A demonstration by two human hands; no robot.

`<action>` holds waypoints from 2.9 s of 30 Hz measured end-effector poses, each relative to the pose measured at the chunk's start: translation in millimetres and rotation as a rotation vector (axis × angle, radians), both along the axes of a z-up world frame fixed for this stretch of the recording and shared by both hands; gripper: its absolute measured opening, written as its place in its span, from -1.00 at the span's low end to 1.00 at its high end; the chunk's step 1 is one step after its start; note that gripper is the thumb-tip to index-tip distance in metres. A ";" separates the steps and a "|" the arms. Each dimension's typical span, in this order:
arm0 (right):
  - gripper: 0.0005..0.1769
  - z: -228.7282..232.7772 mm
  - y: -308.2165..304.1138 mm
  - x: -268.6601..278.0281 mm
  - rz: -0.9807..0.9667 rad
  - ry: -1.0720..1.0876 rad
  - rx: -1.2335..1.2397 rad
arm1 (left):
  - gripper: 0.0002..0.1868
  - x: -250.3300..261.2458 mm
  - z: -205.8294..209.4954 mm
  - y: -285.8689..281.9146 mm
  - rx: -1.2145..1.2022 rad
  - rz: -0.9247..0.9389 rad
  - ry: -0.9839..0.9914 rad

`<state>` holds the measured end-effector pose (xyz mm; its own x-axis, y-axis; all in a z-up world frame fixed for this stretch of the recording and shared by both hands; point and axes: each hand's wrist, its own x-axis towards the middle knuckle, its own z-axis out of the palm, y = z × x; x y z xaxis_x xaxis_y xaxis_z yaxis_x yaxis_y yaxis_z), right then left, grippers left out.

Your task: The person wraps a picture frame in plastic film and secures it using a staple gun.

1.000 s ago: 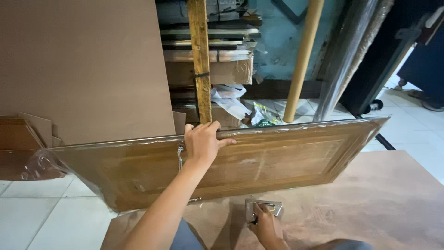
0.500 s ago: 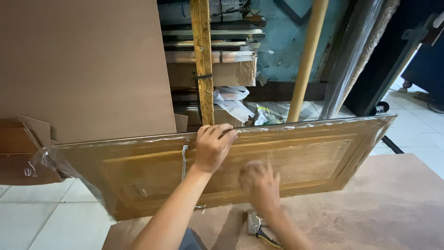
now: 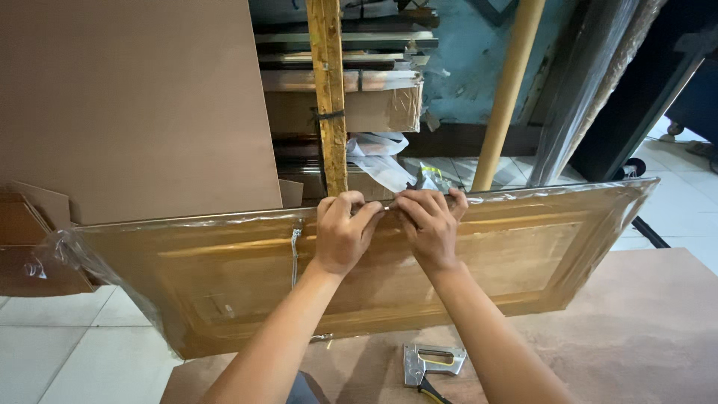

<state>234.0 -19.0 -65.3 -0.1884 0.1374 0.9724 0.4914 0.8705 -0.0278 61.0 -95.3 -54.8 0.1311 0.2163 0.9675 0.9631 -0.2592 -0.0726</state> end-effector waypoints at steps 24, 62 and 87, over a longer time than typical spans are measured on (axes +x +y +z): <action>-0.62 -302.5 -104.9 100.6 -0.485 -1.144 -0.988 | -0.68 -5.1 54.4 16.5 -1.002 0.175 -0.273; -0.56 44.5 -86.2 -5.8 -0.181 -0.163 -1.142 | -0.70 -0.7 62.4 -7.7 -1.005 0.094 -0.246; -0.52 21.5 -87.9 4.4 -0.318 -0.471 -1.137 | -0.67 3.0 68.5 -28.1 -0.971 0.067 -0.223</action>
<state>238.4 -106.8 -43.9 -0.2876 0.9495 0.1251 0.8393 0.3128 -0.4447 64.0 -123.5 13.7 -0.0728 0.9267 0.3687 0.9438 -0.0555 0.3260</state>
